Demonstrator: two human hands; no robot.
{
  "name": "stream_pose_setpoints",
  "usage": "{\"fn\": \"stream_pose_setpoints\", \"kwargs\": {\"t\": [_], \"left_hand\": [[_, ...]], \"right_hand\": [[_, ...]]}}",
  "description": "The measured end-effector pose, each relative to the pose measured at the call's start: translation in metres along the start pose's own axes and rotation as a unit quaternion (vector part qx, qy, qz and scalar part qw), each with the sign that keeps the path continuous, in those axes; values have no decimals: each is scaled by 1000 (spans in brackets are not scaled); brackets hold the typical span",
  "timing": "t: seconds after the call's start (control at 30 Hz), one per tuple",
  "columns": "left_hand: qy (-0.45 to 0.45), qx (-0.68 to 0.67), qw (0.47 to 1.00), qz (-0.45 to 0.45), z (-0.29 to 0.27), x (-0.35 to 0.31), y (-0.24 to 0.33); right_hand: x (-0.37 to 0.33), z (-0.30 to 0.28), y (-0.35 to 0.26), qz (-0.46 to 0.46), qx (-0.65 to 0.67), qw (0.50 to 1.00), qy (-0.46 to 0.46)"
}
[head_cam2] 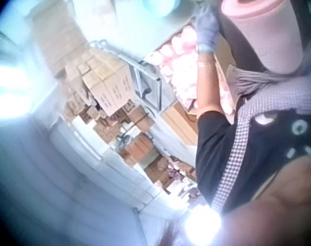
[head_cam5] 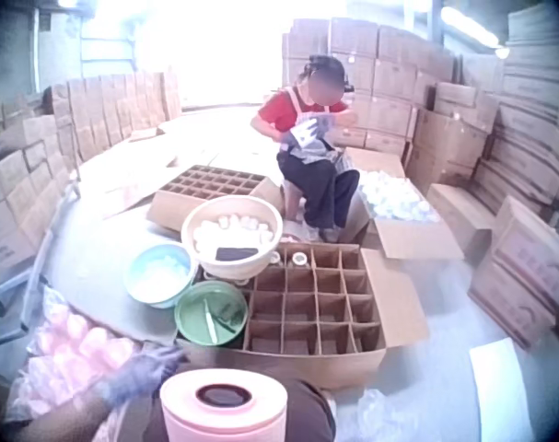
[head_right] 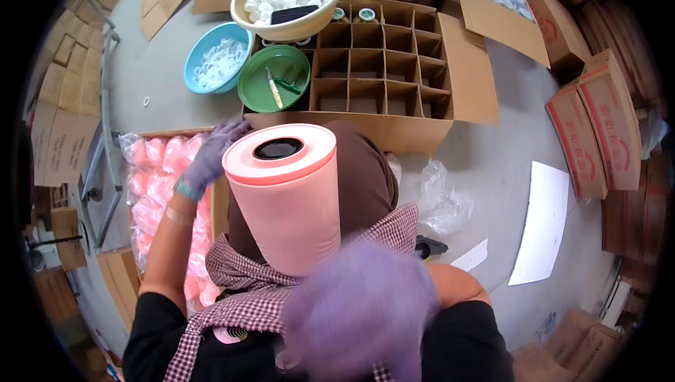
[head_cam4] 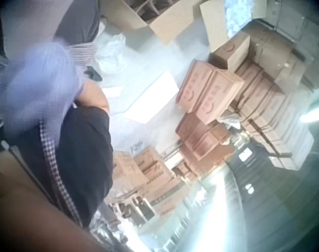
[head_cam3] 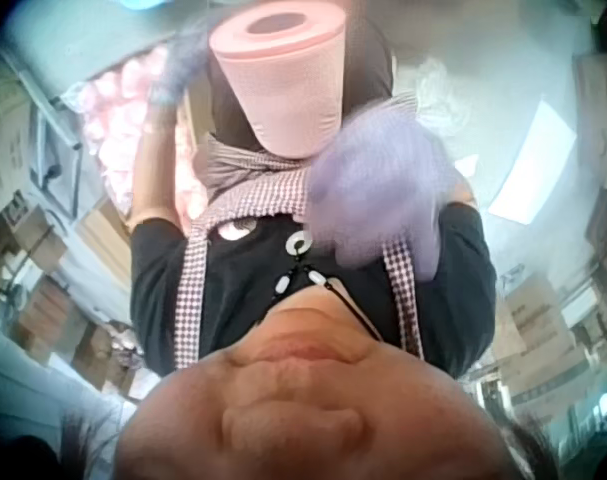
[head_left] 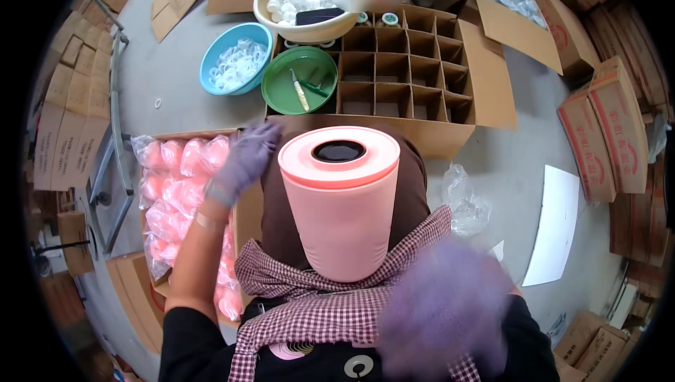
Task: The person assembles pink kettles by inserting a metal filter into the body, screwing on a lid, and placing the finished unit into a plastic bag. They repeat this process for multiple kettles, handling the components and packaging materials by hand.
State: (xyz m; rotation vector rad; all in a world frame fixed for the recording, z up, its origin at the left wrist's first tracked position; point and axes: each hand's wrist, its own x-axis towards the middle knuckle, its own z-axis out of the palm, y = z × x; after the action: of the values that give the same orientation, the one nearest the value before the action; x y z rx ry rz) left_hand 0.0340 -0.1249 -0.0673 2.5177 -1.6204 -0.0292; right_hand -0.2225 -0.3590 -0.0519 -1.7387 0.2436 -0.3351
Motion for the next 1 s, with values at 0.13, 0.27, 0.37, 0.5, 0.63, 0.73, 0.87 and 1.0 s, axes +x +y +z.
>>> {"fn": "stream_pose_setpoints", "kwargs": {"t": [0.13, 0.27, 0.37, 0.5, 0.63, 0.73, 0.87, 1.0], "left_hand": [[186, -369, 898, -148, 15, 40, -50], [158, -217, 960, 80, -42, 82, 92], [154, -195, 959, 136, -40, 71, 119], [96, -408, 907, 47, -37, 28, 119], [77, -557, 827, -7, -50, -38, 160], [174, -448, 876, 48, -93, -67, 252], [-6, -627, 773, -94, -117, -69, 206], [-169, -720, 672, 37, -138, -48, 172]], "right_hand": [[19, -60, -105, -208, -25, 976, 51], [19, -74, -131, -223, -85, 953, -187], [14, -72, -209, -371, -216, 834, -347], [-14, -4, -233, -522, -124, 767, -351], [-6, -20, -207, -414, -105, 874, -231], [-7, -82, -112, -141, -416, 869, -229], [-30, -53, -184, -144, -326, 923, -144], [-50, -31, -217, -334, -331, 832, -296]]}}
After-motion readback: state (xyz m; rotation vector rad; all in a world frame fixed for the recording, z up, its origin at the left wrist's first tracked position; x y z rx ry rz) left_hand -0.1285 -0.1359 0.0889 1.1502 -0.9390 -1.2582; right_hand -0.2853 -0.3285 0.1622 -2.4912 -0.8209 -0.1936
